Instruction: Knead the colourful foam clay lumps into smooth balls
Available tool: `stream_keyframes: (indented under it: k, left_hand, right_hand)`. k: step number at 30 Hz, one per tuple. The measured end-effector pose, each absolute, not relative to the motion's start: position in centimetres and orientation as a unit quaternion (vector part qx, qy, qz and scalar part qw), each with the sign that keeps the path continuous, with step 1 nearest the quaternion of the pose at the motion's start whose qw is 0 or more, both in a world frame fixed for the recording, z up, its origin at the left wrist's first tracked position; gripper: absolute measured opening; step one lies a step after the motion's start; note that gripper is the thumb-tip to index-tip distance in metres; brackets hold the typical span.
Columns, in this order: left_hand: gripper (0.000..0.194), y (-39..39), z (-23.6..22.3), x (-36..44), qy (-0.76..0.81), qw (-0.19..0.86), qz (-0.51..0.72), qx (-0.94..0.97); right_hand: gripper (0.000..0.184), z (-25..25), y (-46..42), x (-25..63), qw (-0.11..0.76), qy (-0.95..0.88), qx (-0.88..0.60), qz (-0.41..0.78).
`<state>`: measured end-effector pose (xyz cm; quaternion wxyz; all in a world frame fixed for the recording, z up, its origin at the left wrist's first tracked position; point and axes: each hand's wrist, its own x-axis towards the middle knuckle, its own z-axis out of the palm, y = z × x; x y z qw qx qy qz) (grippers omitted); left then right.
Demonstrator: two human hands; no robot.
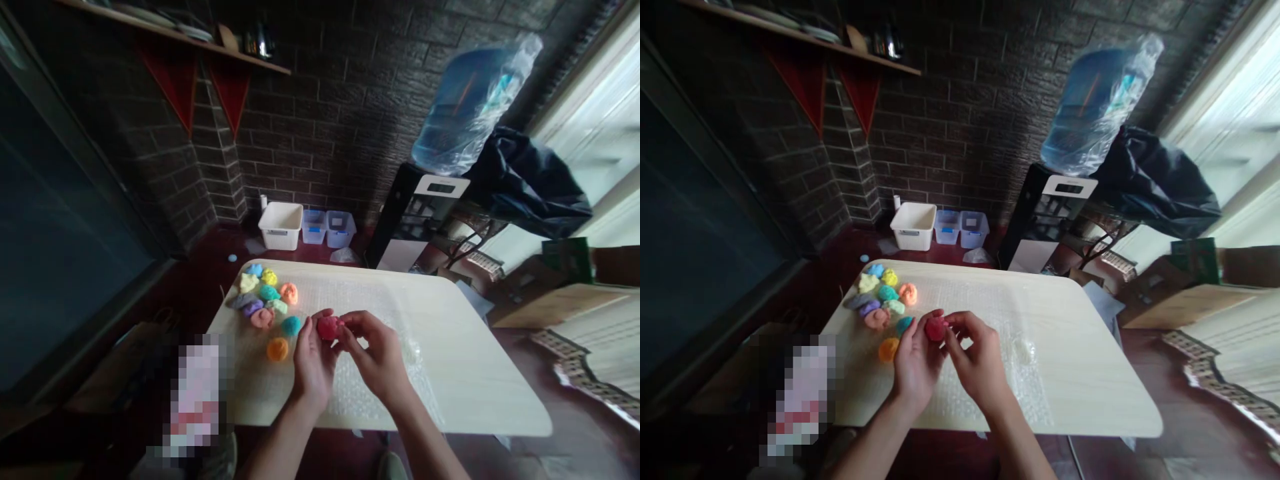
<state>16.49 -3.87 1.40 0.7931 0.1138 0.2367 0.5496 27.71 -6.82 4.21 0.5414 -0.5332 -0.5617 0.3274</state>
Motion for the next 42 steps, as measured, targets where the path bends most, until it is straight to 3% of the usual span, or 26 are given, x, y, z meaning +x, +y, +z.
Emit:
stream_keyframes:
  k: [5,11,16,24,29,32,38,42]
  left_hand:
    - [0.035,-4.3,1.7,17.7,0.191,0.816,0.528,0.137]
    - [0.042,-4.3,2.5,17.2,0.181,0.804,0.528,0.207]
    - [0.048,-4.2,1.8,16.6,0.216,0.784,0.523,0.255]
    - [0.041,-4.2,0.3,14.5,0.278,0.758,0.518,0.283]
    - [0.04,-4.3,-0.5,13.1,0.342,0.717,0.513,0.324]
    - [0.044,-4.4,-0.8,12.5,0.353,0.708,0.522,0.319]
    - [0.049,-4.0,-0.3,12.2,0.324,0.739,0.518,0.286]
    - [0.05,-3.8,-0.1,12.4,0.315,0.743,0.503,0.311]
  right_hand:
    - [0.02,4.0,-7.2,29.1,0.559,-0.521,-0.572,0.298]
    - [0.02,3.5,-7.2,29.8,0.575,-0.512,-0.536,0.347]
    - [0.013,3.7,-7.2,30.0,0.517,-0.588,-0.568,0.254]
    - [0.028,3.2,-7.6,28.0,0.415,-0.711,-0.541,0.173]
    - [0.027,2.9,-8.0,26.6,0.368,-0.746,-0.537,0.137]
    - [0.028,2.7,-7.8,25.9,0.394,-0.733,-0.528,0.166]
    - [0.023,2.0,-6.9,25.3,0.527,-0.584,-0.521,0.332]
    - [0.027,1.4,-6.9,25.4,0.538,-0.51,-0.539,0.399]
